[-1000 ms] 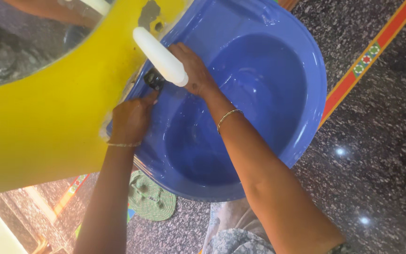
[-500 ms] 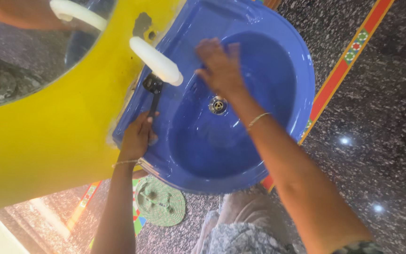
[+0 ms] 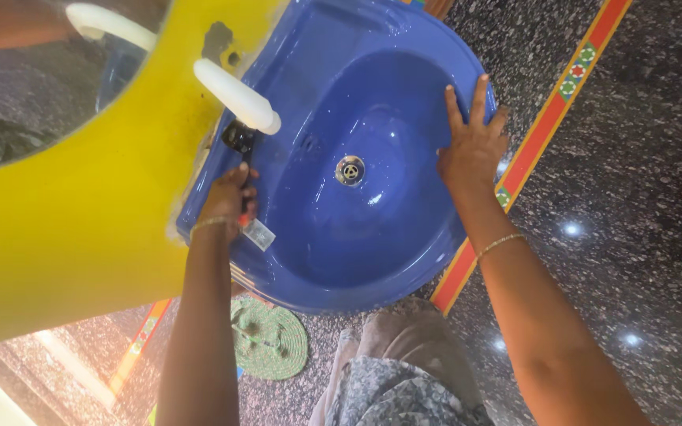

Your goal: The person scrubs the inside of a blue plastic washbasin and the white faucet using a small brush and running water. They repeatedly rinse the brush and scrub different areas of the basin and faucet.

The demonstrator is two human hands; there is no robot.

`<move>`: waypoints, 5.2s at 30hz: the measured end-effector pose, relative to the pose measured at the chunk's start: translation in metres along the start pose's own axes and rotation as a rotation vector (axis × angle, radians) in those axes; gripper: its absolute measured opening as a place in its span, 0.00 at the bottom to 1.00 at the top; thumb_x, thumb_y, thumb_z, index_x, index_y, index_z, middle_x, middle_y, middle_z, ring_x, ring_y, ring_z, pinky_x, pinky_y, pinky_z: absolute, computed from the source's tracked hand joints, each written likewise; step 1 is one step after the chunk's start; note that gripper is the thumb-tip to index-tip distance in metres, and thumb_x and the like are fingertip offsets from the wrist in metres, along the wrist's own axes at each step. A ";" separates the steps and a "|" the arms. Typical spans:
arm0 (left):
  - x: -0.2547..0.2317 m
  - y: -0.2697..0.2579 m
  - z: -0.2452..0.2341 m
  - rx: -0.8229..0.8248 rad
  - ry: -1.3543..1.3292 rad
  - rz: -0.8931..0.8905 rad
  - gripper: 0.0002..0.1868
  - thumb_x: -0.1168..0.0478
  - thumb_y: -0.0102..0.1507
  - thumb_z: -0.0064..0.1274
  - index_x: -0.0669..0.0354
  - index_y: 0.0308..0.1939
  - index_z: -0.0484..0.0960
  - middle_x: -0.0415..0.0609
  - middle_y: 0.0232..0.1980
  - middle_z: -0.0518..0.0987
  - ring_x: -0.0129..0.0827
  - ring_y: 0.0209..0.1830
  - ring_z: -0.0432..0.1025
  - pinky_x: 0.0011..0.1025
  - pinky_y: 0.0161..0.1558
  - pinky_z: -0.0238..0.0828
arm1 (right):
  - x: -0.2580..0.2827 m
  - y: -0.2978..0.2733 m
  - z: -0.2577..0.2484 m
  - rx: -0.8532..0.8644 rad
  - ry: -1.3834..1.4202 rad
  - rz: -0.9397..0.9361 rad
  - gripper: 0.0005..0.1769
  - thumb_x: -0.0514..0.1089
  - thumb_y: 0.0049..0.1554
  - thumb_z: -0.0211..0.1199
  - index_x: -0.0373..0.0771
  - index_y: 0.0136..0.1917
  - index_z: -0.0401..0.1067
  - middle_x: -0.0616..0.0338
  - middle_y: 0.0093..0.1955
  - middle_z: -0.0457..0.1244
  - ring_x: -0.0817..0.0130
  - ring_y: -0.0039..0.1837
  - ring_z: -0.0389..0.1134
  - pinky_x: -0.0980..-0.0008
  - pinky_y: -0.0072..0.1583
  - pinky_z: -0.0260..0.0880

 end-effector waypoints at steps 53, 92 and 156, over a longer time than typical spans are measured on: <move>0.019 0.001 0.009 -0.171 0.200 0.121 0.19 0.47 0.71 0.43 0.59 0.39 0.76 0.45 0.18 0.62 0.31 0.08 0.56 0.32 0.10 0.44 | -0.009 0.076 -0.014 -0.126 0.177 -0.073 0.54 0.58 0.59 0.70 0.54 0.85 0.39 0.36 0.66 0.55 0.37 0.62 0.65 0.49 0.64 0.66; -0.030 0.007 -0.010 -0.383 1.139 0.507 0.20 0.43 0.71 0.41 0.47 0.43 0.85 0.59 0.41 0.82 0.61 0.44 0.75 0.55 0.47 0.69 | -0.006 0.079 -0.020 -0.120 0.130 -0.108 0.54 0.60 0.59 0.69 0.52 0.84 0.38 0.34 0.66 0.54 0.38 0.62 0.65 0.51 0.61 0.68; 0.010 -0.018 0.011 -0.091 0.280 0.137 0.19 0.46 0.71 0.43 0.57 0.41 0.77 0.44 0.19 0.65 0.27 0.08 0.57 0.29 0.10 0.48 | -0.003 0.084 -0.016 -0.117 0.082 -0.106 0.53 0.62 0.61 0.67 0.49 0.85 0.38 0.36 0.64 0.56 0.41 0.58 0.67 0.52 0.59 0.69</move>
Point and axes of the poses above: each hand's wrist, its own y-axis towards the middle knuckle, its own z-axis out of the palm, x = y × z, the point moved 3 cm from there along y, towards the middle knuckle
